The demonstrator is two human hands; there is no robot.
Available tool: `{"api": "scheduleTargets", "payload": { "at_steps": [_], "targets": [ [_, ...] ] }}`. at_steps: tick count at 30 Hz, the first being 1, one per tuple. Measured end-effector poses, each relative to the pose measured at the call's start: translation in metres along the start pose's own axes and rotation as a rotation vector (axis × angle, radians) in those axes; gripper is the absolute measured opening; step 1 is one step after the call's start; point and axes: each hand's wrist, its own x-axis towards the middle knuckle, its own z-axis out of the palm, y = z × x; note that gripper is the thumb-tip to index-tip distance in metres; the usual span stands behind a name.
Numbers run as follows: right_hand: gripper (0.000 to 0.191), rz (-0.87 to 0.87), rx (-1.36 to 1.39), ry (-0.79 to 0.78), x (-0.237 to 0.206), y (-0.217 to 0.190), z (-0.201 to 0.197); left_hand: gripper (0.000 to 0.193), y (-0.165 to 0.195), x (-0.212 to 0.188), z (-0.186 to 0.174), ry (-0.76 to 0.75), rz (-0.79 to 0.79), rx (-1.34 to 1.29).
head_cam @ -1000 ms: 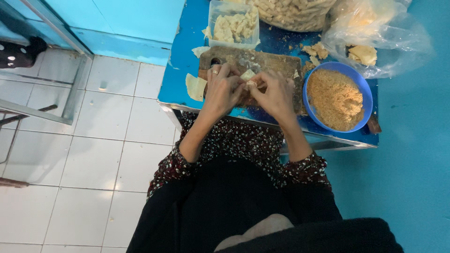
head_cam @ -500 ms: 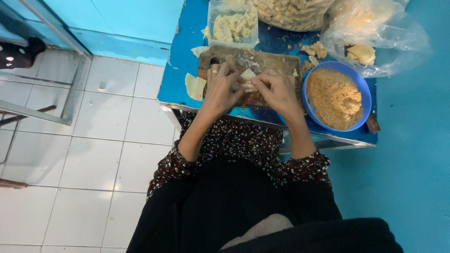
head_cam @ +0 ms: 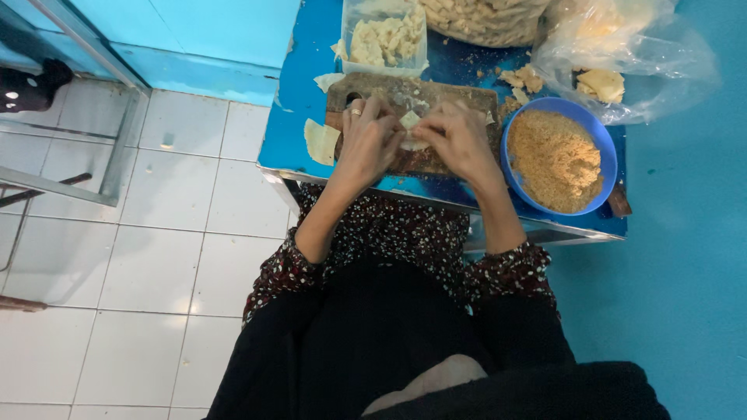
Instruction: The person sits at a small blue table and folds square pastry wrappers around a portion of filling taken from a blue bowl, pressing the edges closed on a wooden cutting board. Finished folded pastries are set aside on the table, and the person repeats the folding cycle with new wrappers.
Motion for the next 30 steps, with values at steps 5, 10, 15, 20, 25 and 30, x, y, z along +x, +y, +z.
{"api": "scheduleTargets", "payload": {
  "at_steps": [5,10,15,20,25,30],
  "targets": [
    [0.015,0.139,0.093,-0.097,0.013,0.01,0.005,0.009,-0.001,0.002,0.006,0.075,-0.058,-0.073],
    [0.02,0.279,0.325,-0.076,0.01,0.007,0.01,0.01,-0.003,0.003,0.007,0.086,-0.107,-0.12],
    [0.009,-0.032,-0.068,0.019,-0.004,0.002,0.005,0.01,-0.005,0.0,-0.001,0.078,0.052,-0.119],
    [0.018,-0.138,-0.168,0.093,-0.013,0.003,0.007,0.007,0.0,0.002,-0.003,0.061,0.008,-0.109],
    [0.016,0.003,-0.119,0.102,-0.005,0.013,0.015,0.013,0.005,0.002,-0.005,0.072,0.018,-0.105],
    [0.021,0.056,-0.008,0.152,-0.002,0.012,0.021,0.011,0.005,-0.002,-0.005,0.08,0.036,-0.075]
  ]
}}
